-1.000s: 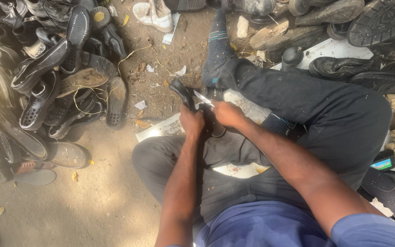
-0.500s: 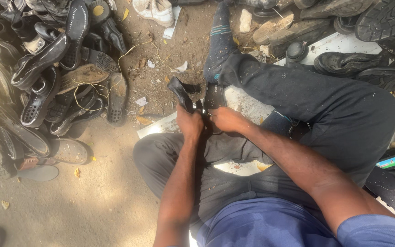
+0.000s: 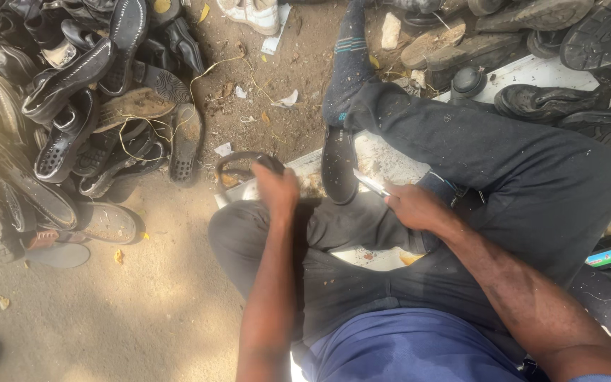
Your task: The person sits on the ground surrounded by a large pile of shoes and uses a knife-like tool to scrape and clean the sole of a black shoe. They hold the shoe with one hand and work on the bottom surface with the tool, occasionally turning the shoe to access different areas.
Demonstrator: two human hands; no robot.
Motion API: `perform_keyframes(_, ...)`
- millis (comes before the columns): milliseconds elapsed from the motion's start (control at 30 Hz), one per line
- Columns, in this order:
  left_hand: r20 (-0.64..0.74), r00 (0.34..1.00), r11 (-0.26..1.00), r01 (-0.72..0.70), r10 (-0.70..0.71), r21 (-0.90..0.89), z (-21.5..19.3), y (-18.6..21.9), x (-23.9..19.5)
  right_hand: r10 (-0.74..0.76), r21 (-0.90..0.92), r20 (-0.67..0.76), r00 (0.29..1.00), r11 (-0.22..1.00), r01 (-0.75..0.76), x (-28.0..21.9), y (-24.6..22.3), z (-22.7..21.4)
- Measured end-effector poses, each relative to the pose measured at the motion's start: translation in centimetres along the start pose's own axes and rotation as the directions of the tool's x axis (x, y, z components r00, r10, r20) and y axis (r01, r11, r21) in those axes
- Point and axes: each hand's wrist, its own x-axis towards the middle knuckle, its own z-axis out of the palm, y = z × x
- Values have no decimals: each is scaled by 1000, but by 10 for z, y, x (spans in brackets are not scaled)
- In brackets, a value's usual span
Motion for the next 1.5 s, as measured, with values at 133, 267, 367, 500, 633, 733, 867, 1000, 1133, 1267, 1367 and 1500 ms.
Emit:
perform_keyframes(133,273,959,973,-127,70,195,56,-13,6,111,-6,14,994,994,-111,12,-7,11)
perform_keyframes(267,331,940,952,-170,80,254,73,-15,9,22,230,-61,998,973,-7,29,-18,12)
perform_keyframes(367,373,926,997,-74,58,29,47,-5,5,-65,261,-107,992,961,92,54,-21,21)
perform_keyframes(500,359,829,900,-429,428,-81,33,12,-15,-136,334,-104,985,928,163,66,-17,15)
perform_keyframes(633,280,956,951,-163,86,263,34,18,-14,-80,368,-80,994,924,104,41,-21,0)
perform_keyframes(733,115,993,984,-39,19,175,-4,12,-19,-17,331,-90,996,943,46,2,-22,-6)
perform_keyframes(867,-313,948,999,-41,50,36,-54,25,-26,-14,69,65,998,998,10,-12,-26,-3)
perform_keyframes(1000,-290,896,932,-360,337,-28,-32,98,-48,65,2,114,991,998,-65,9,-47,3)
perform_keyframes(1133,197,724,748,-616,661,-247,50,215,-142,52,-38,67,996,998,-49,8,-42,8)
perform_keyframes(1267,353,-175,131,-710,919,-692,46,279,-244,-31,-72,-9,999,997,31,10,-34,17)
perform_keyframes(1367,408,198,418,-705,891,-573,70,225,-195,-56,-46,-62,996,998,54,6,-23,16)
perform_keyframes(1500,135,957,939,-280,257,199,74,75,-70,35,-5,-59,998,999,-36,14,-15,3)
